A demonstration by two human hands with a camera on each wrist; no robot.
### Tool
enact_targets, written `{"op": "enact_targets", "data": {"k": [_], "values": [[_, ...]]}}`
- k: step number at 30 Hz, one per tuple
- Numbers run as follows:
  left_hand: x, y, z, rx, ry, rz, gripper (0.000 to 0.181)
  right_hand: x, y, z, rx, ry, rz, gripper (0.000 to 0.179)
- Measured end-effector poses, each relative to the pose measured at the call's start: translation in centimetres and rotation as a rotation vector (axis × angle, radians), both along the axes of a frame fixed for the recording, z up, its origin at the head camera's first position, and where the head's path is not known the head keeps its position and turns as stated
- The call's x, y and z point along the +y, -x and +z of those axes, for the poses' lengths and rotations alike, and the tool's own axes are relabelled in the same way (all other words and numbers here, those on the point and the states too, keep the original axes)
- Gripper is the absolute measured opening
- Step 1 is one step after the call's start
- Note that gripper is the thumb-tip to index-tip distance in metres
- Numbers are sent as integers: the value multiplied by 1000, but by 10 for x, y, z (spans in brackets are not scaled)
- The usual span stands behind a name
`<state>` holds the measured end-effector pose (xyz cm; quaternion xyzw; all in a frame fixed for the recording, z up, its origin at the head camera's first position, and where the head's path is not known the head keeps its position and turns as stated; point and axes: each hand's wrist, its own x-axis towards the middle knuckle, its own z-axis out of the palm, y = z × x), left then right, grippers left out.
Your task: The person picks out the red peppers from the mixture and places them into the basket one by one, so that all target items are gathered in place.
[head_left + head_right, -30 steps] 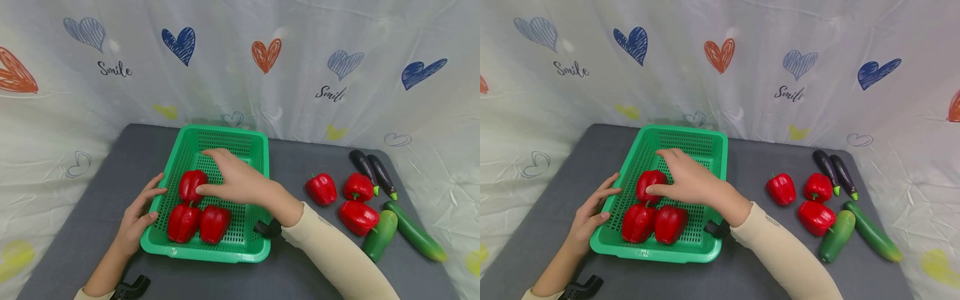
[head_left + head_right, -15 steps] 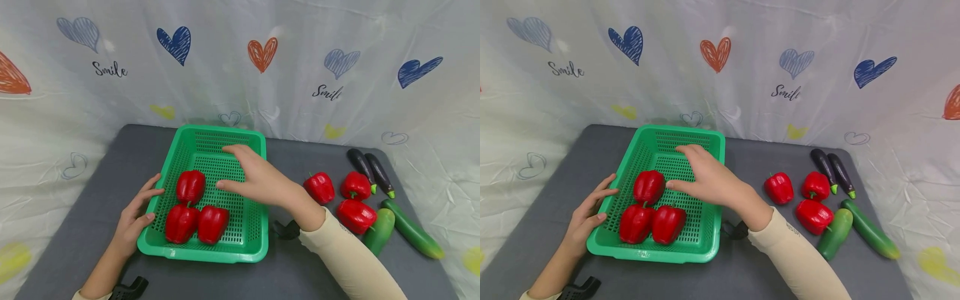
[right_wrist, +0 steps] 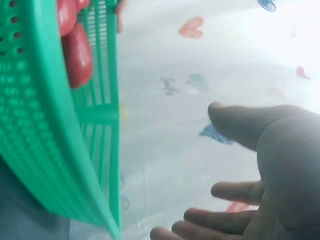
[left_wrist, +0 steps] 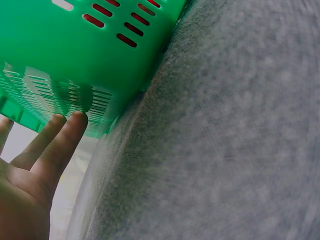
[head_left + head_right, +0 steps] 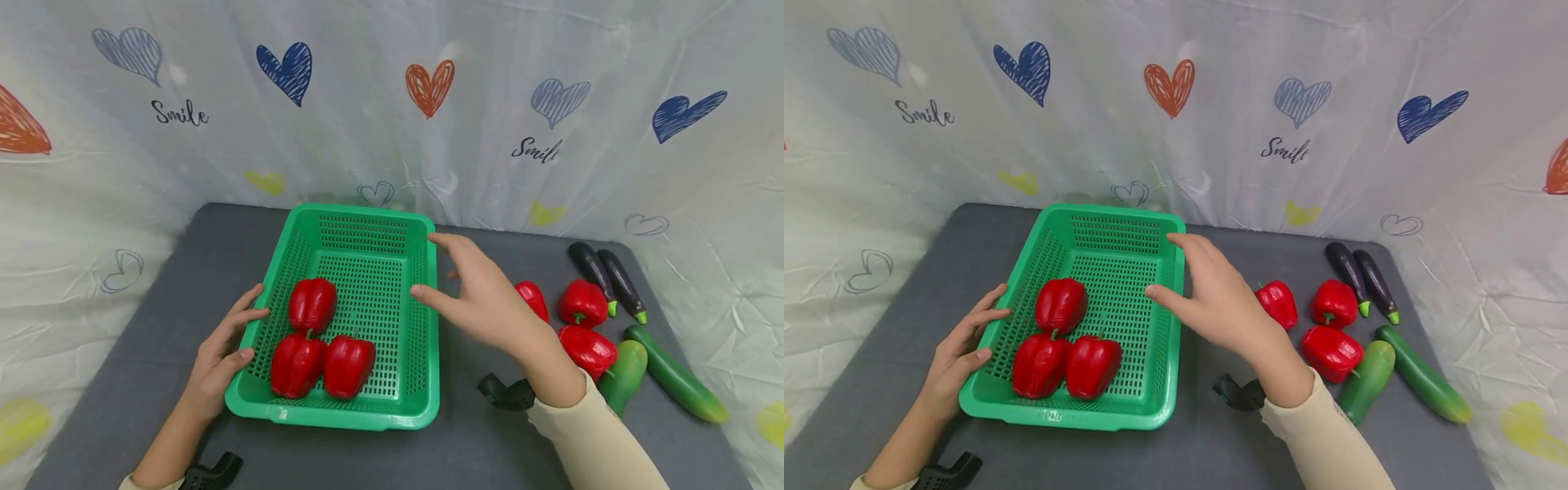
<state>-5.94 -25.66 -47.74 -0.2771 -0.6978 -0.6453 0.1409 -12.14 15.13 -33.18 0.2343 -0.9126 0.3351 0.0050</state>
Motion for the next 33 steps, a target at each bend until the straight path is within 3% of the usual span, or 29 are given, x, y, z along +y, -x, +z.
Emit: {"op": "enact_targets", "data": {"k": [6,16,33], "values": [[0,0,0,3,5,3,53,26,-9,-9,-1,-77,-153,83],[-1,1,-1,8,7,3,53,67,-26,-23,-26,-122,-313,85],[0,-1,3,-6,6,5,52,119,-52,-52,-13,-164,-437,81]]}}
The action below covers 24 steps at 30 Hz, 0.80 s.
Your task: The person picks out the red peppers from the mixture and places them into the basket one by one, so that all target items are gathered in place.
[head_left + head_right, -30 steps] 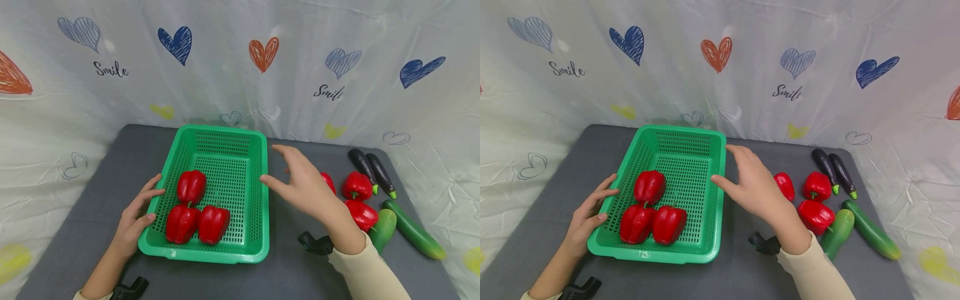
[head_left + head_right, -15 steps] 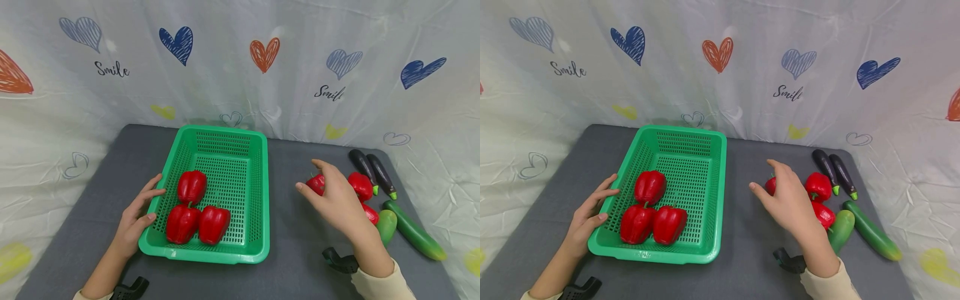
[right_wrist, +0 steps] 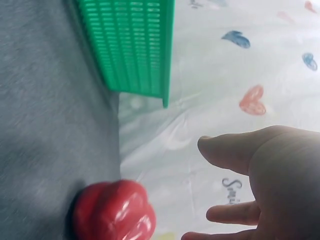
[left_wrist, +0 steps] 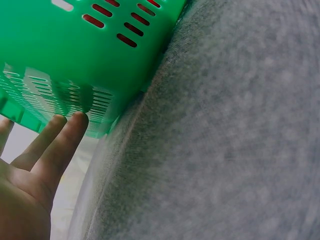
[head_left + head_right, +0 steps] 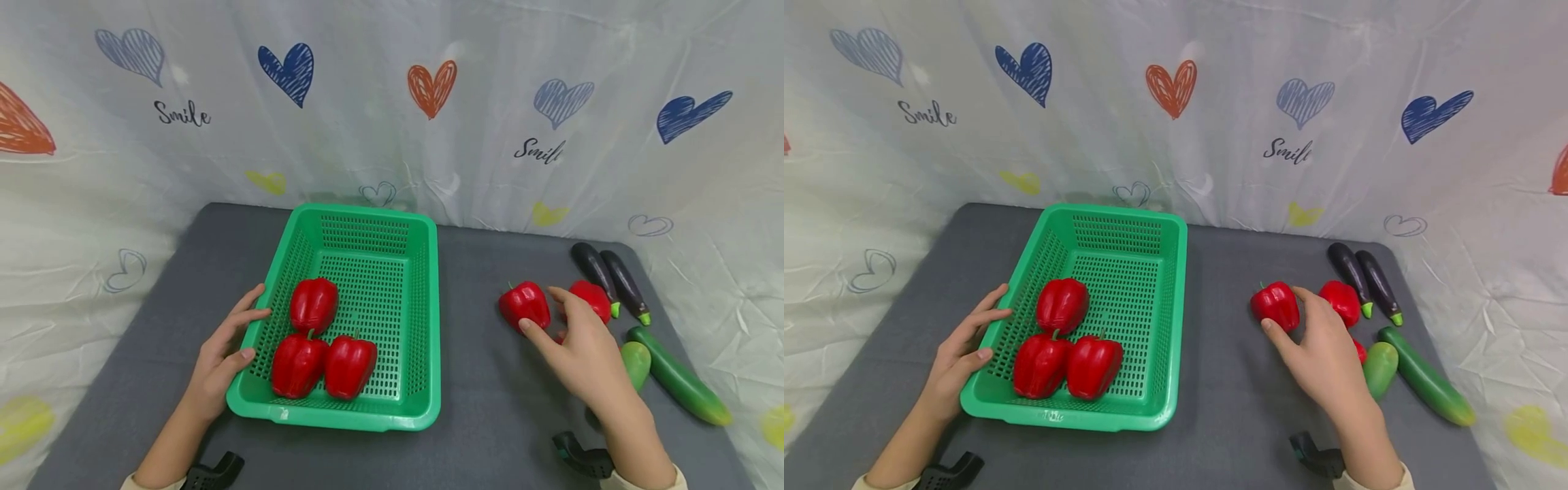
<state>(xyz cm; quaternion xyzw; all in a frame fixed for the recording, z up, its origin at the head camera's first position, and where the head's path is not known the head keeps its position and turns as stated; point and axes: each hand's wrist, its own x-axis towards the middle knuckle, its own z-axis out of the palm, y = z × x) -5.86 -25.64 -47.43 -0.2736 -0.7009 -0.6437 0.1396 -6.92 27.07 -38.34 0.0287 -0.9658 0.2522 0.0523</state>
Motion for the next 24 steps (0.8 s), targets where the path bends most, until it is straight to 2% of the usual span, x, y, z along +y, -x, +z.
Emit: {"op": "enact_targets", "data": {"k": [9,18,24], "values": [[1,0,0,-2,0,5,52,19,-21,-12,-54,20,-94,86],[0,0,-1,0,1,4,51,34,-41,-16,-113,22,-210,86],[0,-1,-1,4,6,4,52,48,-53,-18,-75,36,-249,80]]}}
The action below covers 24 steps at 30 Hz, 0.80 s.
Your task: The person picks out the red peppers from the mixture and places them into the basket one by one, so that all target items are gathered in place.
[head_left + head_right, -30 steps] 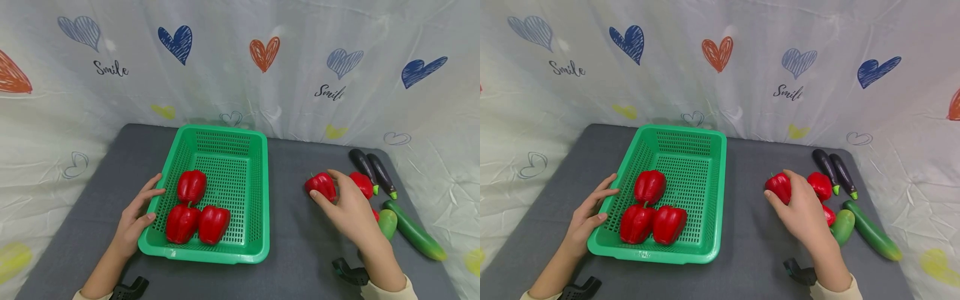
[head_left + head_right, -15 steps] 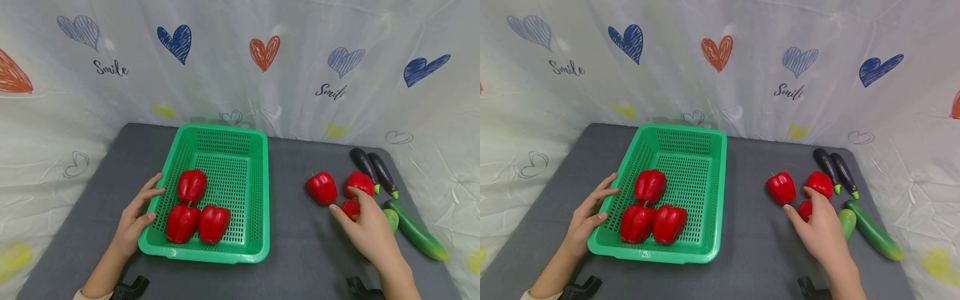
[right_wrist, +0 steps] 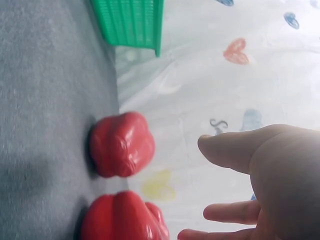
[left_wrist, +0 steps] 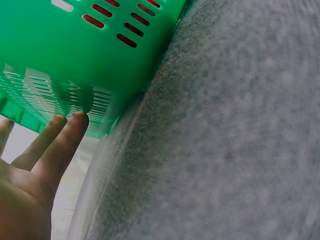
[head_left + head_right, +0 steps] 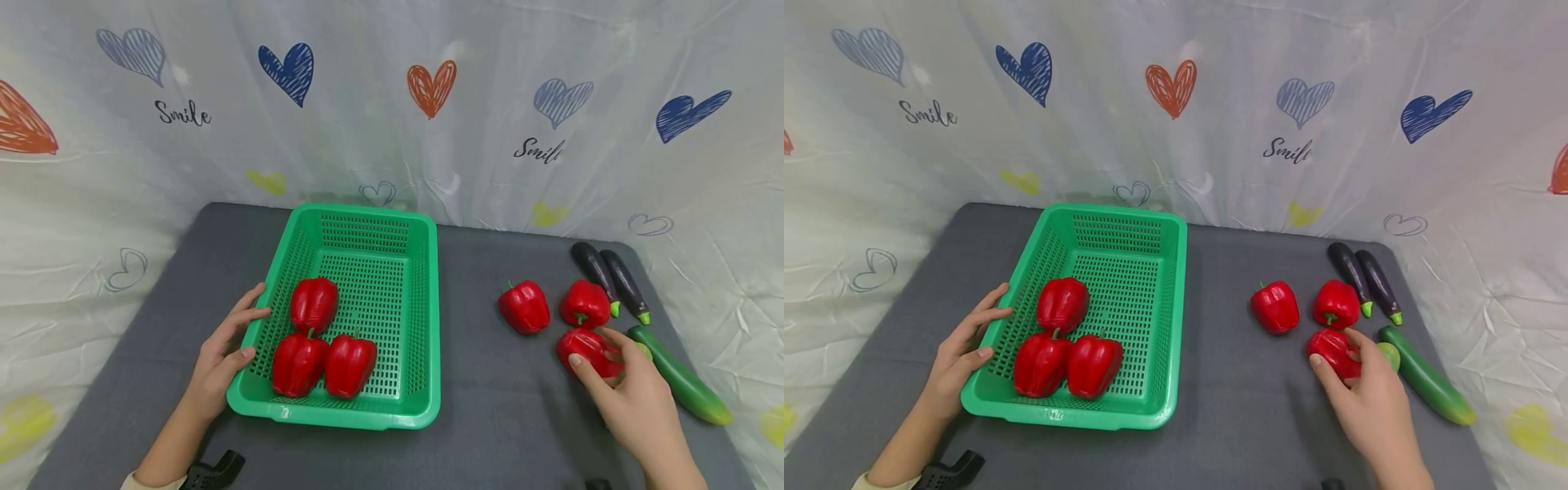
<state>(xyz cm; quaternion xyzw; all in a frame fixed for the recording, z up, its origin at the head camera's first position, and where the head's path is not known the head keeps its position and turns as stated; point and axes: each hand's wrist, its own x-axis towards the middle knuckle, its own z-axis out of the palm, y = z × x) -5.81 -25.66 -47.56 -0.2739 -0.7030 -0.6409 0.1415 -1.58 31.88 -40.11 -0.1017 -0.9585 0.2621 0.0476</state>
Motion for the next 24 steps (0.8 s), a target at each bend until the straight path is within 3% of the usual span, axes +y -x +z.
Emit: {"op": "enact_targets", "data": {"k": [12,24], "values": [[0,0,0,5,-8,-1,52,19,-9,-6,-66,21,-76,87],[0,1,-1,-6,-8,-2,53,18,6,-17,-78,30,-47,87]]}}
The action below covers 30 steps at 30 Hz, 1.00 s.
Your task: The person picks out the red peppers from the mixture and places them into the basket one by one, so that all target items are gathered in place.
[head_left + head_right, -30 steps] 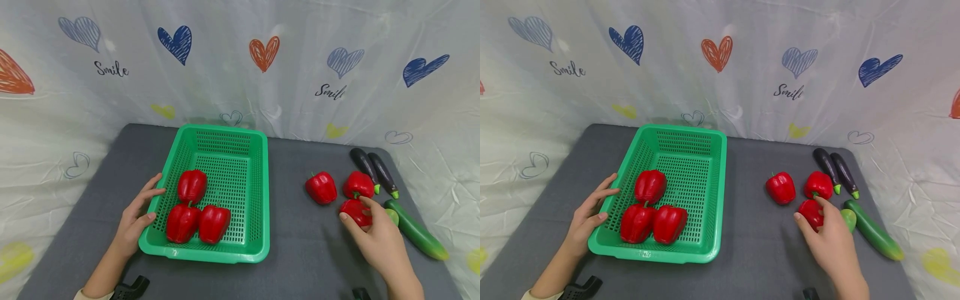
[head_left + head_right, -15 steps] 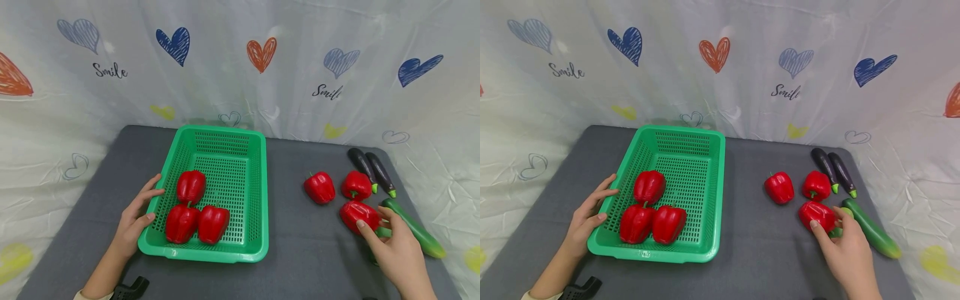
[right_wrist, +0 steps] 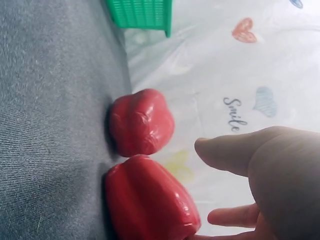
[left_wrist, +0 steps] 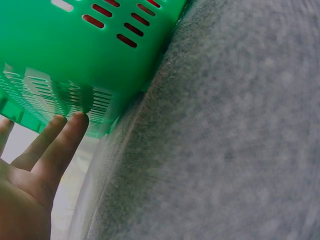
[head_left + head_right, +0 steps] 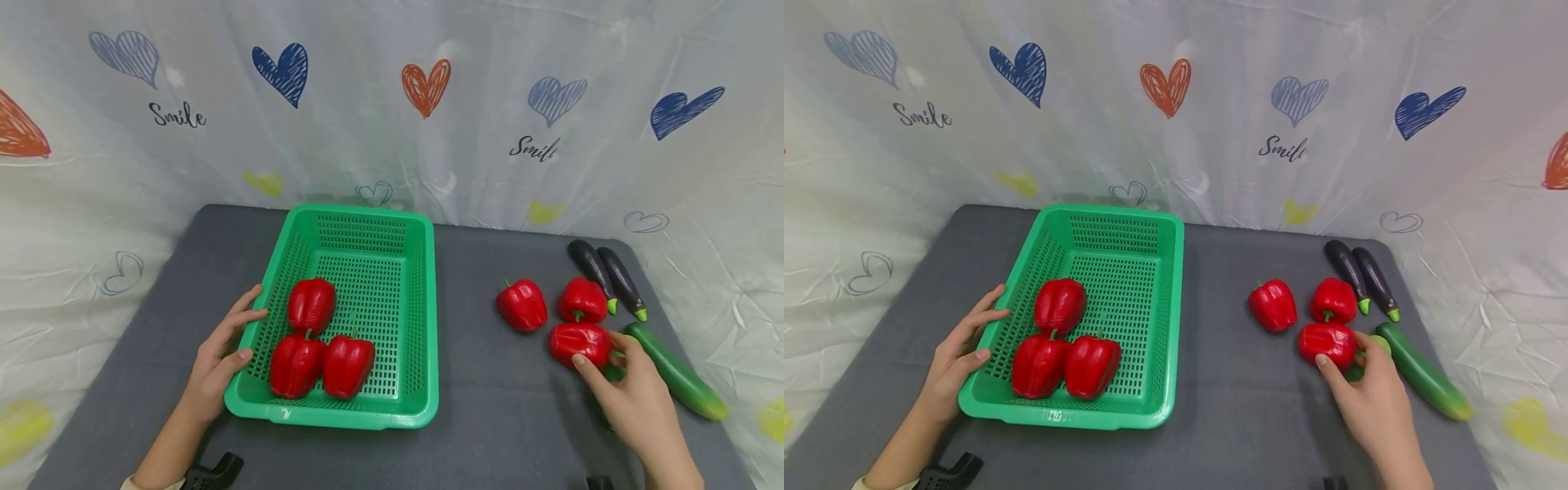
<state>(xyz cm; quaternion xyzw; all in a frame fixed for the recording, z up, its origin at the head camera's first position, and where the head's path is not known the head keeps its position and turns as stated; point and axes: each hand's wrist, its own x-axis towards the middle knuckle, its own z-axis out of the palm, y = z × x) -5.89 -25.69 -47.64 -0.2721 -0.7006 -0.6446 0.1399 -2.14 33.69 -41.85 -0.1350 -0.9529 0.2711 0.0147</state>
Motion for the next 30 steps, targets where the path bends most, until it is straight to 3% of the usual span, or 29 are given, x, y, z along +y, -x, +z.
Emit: {"op": "enact_targets", "data": {"k": [9,19,30], "values": [[0,0,1,15,-5,-3,51,3,17,-7,-59,22,24,106],[0,0,0,18,-6,-5,50,-4,26,-18,0,22,84,113],[0,1,-1,21,2,-3,51,-4,26,-22,52,-35,82,101]]}}
